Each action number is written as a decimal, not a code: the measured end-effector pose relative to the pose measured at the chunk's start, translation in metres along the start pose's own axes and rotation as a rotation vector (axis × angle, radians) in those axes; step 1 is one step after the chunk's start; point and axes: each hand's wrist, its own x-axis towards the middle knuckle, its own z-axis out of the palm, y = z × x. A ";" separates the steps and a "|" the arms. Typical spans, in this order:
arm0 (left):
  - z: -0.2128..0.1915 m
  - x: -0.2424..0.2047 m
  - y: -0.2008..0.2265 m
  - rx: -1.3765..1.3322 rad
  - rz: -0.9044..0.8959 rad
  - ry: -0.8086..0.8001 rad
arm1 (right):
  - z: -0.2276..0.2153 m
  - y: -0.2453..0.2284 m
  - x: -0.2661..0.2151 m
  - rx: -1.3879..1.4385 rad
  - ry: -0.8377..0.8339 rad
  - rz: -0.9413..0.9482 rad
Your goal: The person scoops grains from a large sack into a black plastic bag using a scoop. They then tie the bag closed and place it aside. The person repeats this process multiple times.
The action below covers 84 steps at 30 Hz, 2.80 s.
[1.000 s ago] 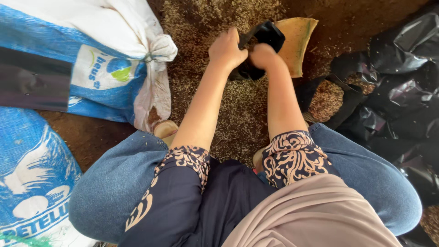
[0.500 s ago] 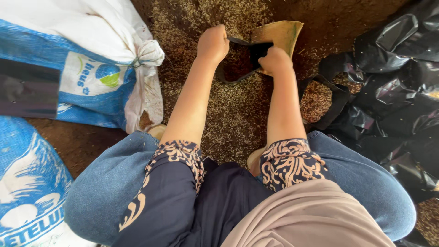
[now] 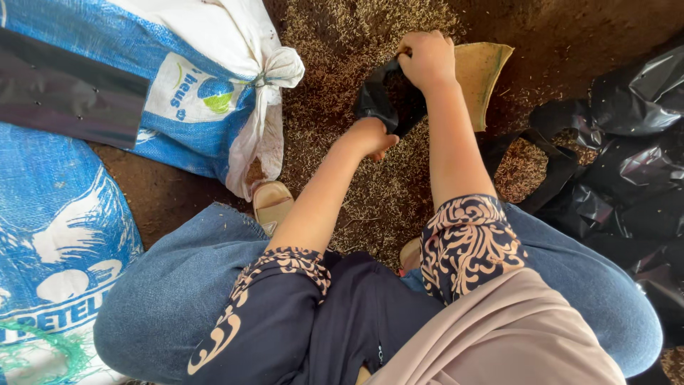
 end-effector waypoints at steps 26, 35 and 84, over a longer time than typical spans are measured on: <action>0.073 0.092 -0.007 -0.005 0.541 0.787 | 0.112 0.005 -0.051 -0.120 -0.730 0.047; 0.023 0.094 -0.028 -0.068 0.462 0.850 | 0.118 -0.004 -0.030 -0.153 -0.762 0.051; -0.053 0.033 -0.125 -0.029 0.122 1.181 | 0.004 -0.026 -0.027 0.377 -0.447 0.496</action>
